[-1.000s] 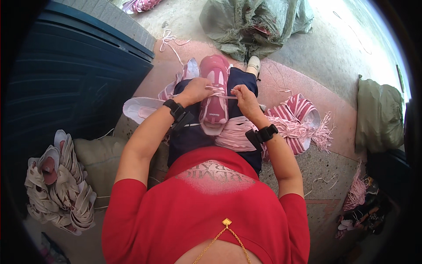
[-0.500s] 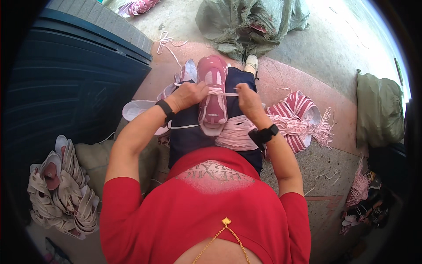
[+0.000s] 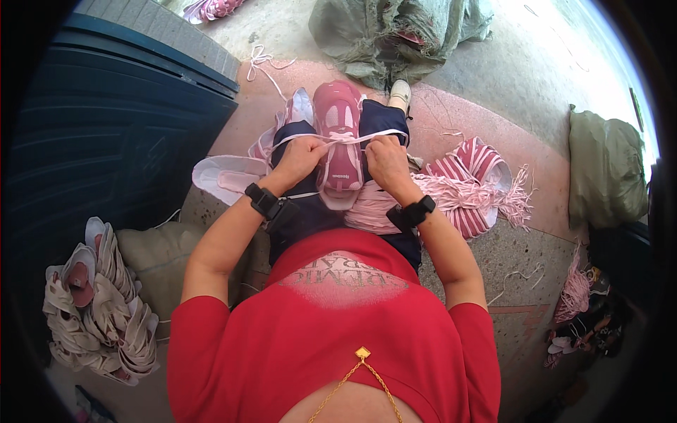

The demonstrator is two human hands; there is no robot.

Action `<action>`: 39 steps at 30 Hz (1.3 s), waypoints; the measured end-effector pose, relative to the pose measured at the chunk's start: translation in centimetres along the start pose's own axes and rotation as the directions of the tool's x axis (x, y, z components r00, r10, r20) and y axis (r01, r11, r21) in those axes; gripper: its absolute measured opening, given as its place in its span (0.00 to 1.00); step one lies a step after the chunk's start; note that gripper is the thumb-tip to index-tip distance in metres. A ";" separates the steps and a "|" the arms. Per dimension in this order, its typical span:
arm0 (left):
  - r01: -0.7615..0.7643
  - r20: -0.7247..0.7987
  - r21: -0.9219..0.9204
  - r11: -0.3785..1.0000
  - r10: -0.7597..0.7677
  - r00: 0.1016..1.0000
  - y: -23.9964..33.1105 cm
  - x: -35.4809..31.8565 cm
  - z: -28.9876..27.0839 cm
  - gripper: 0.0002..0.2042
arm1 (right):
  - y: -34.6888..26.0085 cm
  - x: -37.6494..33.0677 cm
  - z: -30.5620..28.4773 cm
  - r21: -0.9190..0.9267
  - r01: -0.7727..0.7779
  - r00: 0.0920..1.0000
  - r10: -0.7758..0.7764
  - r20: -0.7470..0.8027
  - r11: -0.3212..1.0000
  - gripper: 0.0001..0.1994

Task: The person sits on the floor and laces a pink sneaker using a long pink shoelace. They repeatedly thread the lace through the eyelets, pull it tight, and adjust the tension to secure the shoe.

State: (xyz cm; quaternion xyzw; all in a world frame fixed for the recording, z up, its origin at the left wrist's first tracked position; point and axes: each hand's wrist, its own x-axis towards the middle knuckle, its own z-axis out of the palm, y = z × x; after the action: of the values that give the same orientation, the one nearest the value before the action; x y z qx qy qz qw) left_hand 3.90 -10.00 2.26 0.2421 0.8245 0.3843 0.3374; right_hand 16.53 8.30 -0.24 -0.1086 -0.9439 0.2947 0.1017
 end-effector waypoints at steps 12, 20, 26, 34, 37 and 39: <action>0.107 -0.114 -0.103 0.989 -0.119 0.986 -1.3 -1.3 0.0 0.12 | -0.5 1.7 1.0 -0.108 -0.161 0.974 0.176 0.143 0.981 0.09; -0.035 -0.261 0.392 0.919 0.147 0.954 -1.0 -0.9 0.5 0.12 | -1.5 1.9 1.6 -0.271 0.046 0.998 -0.032 0.058 0.962 0.05; -0.217 -0.221 0.659 0.720 0.461 0.860 -0.1 -0.3 0.5 0.10 | -0.7 1.7 1.2 -0.160 -0.001 0.998 0.010 0.054 0.987 0.05; -0.157 -0.281 0.509 0.846 0.336 0.899 -0.5 0.2 1.6 0.10 | -1.0 1.1 1.9 -0.110 -0.082 0.996 0.079 -0.037 0.991 0.06; -0.099 -0.214 0.481 0.871 0.226 0.950 -0.1 0.3 1.6 0.09 | -1.0 1.1 1.8 -0.111 -0.094 0.996 0.093 -0.019 0.989 0.06; -0.124 -0.248 0.626 0.770 0.347 0.904 0.4 0.1 1.2 0.08 | -1.0 1.2 1.4 -0.099 -0.090 0.989 0.078 -0.125 0.991 0.07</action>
State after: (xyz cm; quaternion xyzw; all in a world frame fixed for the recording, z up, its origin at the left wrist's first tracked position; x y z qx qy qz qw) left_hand 4.80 -9.14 1.93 0.3666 0.9115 0.1821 0.0403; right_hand 14.87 7.04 -0.60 -0.1711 -0.9447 0.2420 0.1403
